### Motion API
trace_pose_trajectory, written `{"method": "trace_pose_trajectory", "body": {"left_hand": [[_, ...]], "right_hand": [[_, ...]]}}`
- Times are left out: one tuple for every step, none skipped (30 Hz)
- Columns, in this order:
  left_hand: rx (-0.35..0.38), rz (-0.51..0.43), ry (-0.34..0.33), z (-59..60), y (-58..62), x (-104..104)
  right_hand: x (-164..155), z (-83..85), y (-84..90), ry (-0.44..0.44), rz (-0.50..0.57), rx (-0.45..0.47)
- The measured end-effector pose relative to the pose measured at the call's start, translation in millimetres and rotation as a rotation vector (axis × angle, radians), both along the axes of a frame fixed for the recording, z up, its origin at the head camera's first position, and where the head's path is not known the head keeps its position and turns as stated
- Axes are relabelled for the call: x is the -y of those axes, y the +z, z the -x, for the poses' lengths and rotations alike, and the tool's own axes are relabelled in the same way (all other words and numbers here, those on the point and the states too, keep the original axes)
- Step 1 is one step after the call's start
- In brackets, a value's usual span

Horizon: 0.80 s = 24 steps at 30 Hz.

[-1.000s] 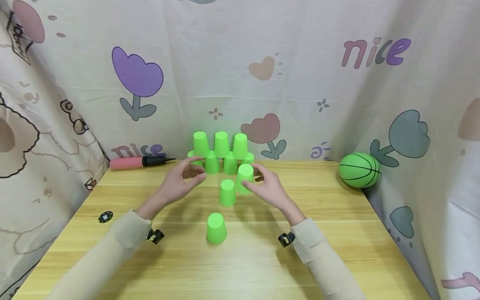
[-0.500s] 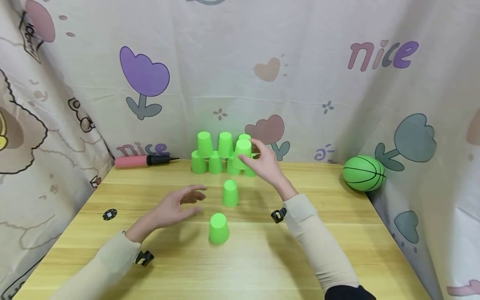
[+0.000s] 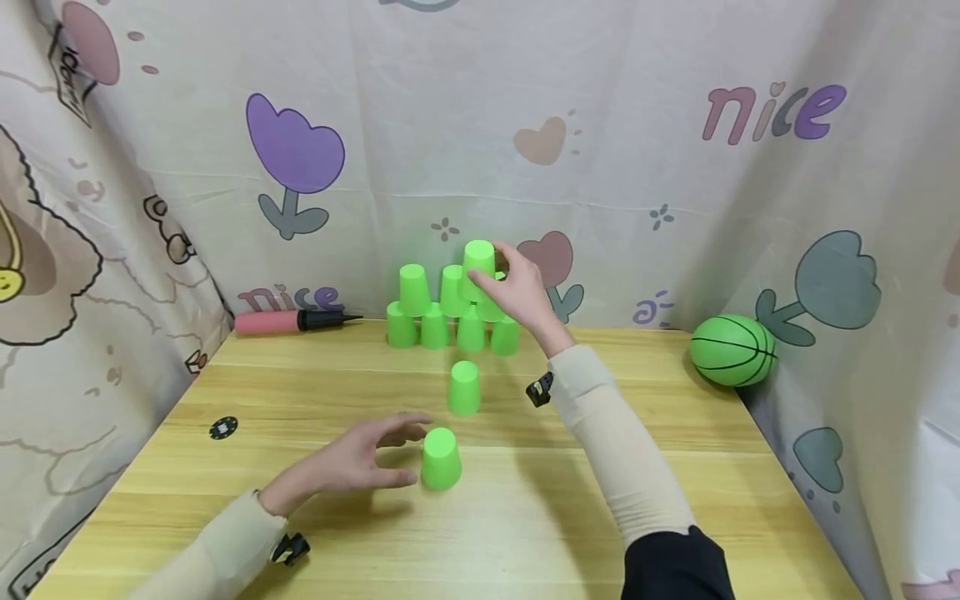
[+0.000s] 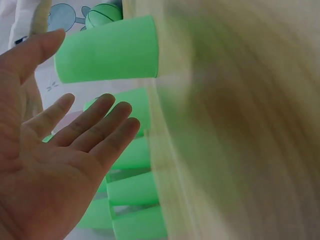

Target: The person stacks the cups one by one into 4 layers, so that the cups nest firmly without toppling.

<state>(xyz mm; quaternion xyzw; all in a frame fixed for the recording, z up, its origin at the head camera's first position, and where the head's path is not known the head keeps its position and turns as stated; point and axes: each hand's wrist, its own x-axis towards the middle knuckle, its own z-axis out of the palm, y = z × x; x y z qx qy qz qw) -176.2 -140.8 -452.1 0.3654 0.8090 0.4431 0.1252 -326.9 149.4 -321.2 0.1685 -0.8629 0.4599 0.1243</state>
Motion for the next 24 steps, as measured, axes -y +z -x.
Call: {"method": "trace_pose_trajectory", "body": {"left_hand": [[-0.003, -0.005, -0.004, -0.3, -1.4, -0.6], [-0.007, -0.009, -0.007, -0.7, -2.5, -1.1], [-0.012, -0.013, -0.01, -1.0, -3.6, -1.5], [-0.017, -0.017, -0.014, -1.4, -4.4, -1.8], [-0.022, -0.02, -0.016, -1.9, -4.6, -2.1], [-0.021, -0.023, -0.016, -2.5, -4.8, -2.5], [-0.023, -0.026, -0.016, -3.1, -4.9, -2.8], [-0.022, -0.027, -0.013, -3.9, -4.5, -3.0], [-0.023, -0.027, -0.009, -4.6, -4.4, -3.4], [-0.022, -0.027, -0.006, -5.3, -4.0, -3.7], [-0.025, -0.027, -0.003, -5.9, -4.0, -4.0], [-0.029, -0.027, -0.001, -6.4, -4.4, -4.3], [-0.031, -0.028, 0.001, -6.8, -4.6, -4.5], [-0.033, -0.03, 0.003, -7.3, -4.8, -4.7], [-0.038, -0.032, 0.004, -7.6, -5.2, -5.0], [-0.04, -0.034, 0.005, -7.9, -5.6, -5.1], [-0.044, -0.037, 0.009, -8.1, -6.0, -5.3], [-0.049, -0.04, 0.009, -8.4, -6.5, -5.6], [-0.05, -0.043, 0.008, -8.6, -6.8, -5.6], [-0.051, -0.044, 0.01, -8.8, -7.0, -5.8], [-0.053, -0.044, 0.011, -9.0, -7.3, -5.9], [-0.051, -0.045, 0.014, -9.3, -7.4, -6.1], [-0.051, -0.046, 0.015, -9.5, -7.5, -6.2], [-0.052, -0.047, 0.015, -9.6, -7.7, -6.3]], "right_hand": [[1.0, 2.3, 0.9, -0.003, -0.001, 0.004], [1.8, 4.6, 1.8, -0.006, -0.003, 0.007], [2.7, 6.5, 2.7, -0.008, -0.002, 0.011], [3.5, 7.9, 3.6, -0.008, -0.004, 0.014], [3.9, 9.8, 4.3, -0.011, -0.006, 0.016], [4.4, 11.7, 5.0, -0.013, -0.004, 0.018], [4.9, 13.3, 5.6, -0.016, -0.002, 0.02], [5.4, 14.6, 6.1, -0.018, 0.0, 0.023], [5.7, 16.1, 6.6, -0.018, 0.004, 0.026], [6.0, 17.6, 6.8, -0.019, 0.006, 0.03], [6.3, 19.0, 6.9, -0.018, 0.01, 0.035], [6.6, 20.3, 6.9, -0.018, 0.014, 0.04], [6.7, 21.7, 6.8, -0.018, 0.016, 0.044], [6.8, 23.3, 6.6, -0.017, 0.018, 0.049], [6.8, 25.1, 6.4, -0.016, 0.021, 0.052], [6.8, 26.5, 6.1, -0.018, 0.024, 0.054], [6.9, 28.2, 6.0, -0.022, 0.022, 0.054], [7.0, 29.9, 5.9, -0.026, 0.022, 0.054], [7.3, 31.5, 5.9, -0.029, 0.023, 0.052], [7.5, 33.2, 5.9, -0.033, 0.024, 0.051], [7.8, 34.7, 6.0, -0.037, 0.023, 0.049], [8.2, 36.1, 6.2, -0.041, 0.023, 0.048], [8.7, 37.6, 6.4, -0.044, 0.021, 0.049], [9.1, 38.7, 6.6, -0.045, 0.022, 0.051]]}}
